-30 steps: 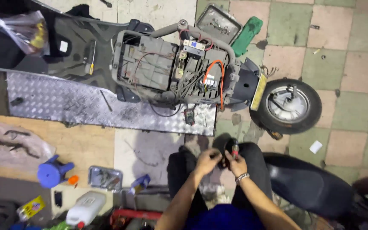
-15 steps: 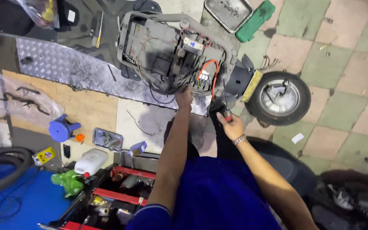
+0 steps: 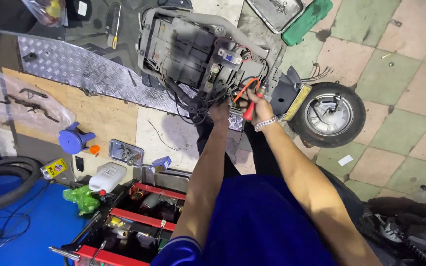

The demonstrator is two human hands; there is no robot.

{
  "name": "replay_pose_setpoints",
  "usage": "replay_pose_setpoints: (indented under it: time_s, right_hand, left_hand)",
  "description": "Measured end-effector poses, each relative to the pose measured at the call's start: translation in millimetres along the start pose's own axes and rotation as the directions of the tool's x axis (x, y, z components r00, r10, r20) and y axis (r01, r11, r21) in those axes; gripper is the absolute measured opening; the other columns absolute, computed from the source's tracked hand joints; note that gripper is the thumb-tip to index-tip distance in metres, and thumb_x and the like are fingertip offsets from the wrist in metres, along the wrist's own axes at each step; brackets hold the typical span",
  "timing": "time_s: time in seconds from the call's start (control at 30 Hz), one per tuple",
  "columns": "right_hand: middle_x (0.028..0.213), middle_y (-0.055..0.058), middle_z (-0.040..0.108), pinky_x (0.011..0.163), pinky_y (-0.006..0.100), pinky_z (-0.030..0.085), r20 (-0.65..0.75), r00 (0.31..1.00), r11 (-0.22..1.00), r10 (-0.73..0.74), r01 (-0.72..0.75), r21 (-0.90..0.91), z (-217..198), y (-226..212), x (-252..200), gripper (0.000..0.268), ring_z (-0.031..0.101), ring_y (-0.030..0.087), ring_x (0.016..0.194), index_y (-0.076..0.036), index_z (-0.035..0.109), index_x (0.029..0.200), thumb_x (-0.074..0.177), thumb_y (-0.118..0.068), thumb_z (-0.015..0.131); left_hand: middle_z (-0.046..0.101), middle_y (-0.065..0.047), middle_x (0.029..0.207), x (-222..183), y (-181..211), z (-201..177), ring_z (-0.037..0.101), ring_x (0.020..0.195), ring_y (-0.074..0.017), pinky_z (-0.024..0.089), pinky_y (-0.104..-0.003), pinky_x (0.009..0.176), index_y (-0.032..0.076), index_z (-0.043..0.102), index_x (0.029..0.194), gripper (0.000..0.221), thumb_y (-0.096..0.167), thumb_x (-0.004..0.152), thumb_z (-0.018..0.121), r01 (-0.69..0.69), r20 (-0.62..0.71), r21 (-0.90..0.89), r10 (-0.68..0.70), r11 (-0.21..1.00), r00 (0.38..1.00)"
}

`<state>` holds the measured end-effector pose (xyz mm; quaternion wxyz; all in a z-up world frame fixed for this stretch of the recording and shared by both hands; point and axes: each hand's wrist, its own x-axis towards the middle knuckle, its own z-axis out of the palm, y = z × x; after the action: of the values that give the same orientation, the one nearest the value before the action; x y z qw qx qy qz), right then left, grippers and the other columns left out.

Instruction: Diagnosing and repairing motorcycle electrical wiring using a multimeter and hand tools.

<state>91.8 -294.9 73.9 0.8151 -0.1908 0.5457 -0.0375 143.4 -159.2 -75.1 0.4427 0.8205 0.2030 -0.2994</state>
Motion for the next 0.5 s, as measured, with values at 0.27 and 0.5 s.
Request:
replay_pose_setpoints:
  time_s: [0.27,0.5]
  right_hand:
    - [0.075,0.017,0.071,0.039,0.027,0.049,0.025,0.973,0.917,-0.229,0.224,-0.329,-35.7,33.8,23.7,0.036,0.064,0.018,0.044,-0.002,0.06,0.1,0.083,-0.015,0.089]
    - [0.054,0.011,0.064,0.038,0.026,0.049,0.04,0.94,0.741,-0.339,0.294,-0.604,-33.2,7.8,2.0,0.02,0.066,0.021,0.042,-0.006,0.069,0.082,0.083,-0.016,0.086]
  left_hand:
    - [0.073,-0.021,0.093,-22.3,8.2,-4.1,0.069,0.102,-0.0444,0.052,-0.066,0.09,-0.004,0.076,0.104,0.033,0.024,0.086,0.079,0.01,-0.052,-0.12,-0.016,0.993,0.999]
    - [0.071,-0.016,0.081,-39.1,28.3,2.4,0.071,0.087,-0.037,0.05,-0.061,0.076,-0.002,0.075,0.091,0.02,0.018,0.091,0.072,-0.005,-0.154,-0.195,-0.026,0.981,0.988]
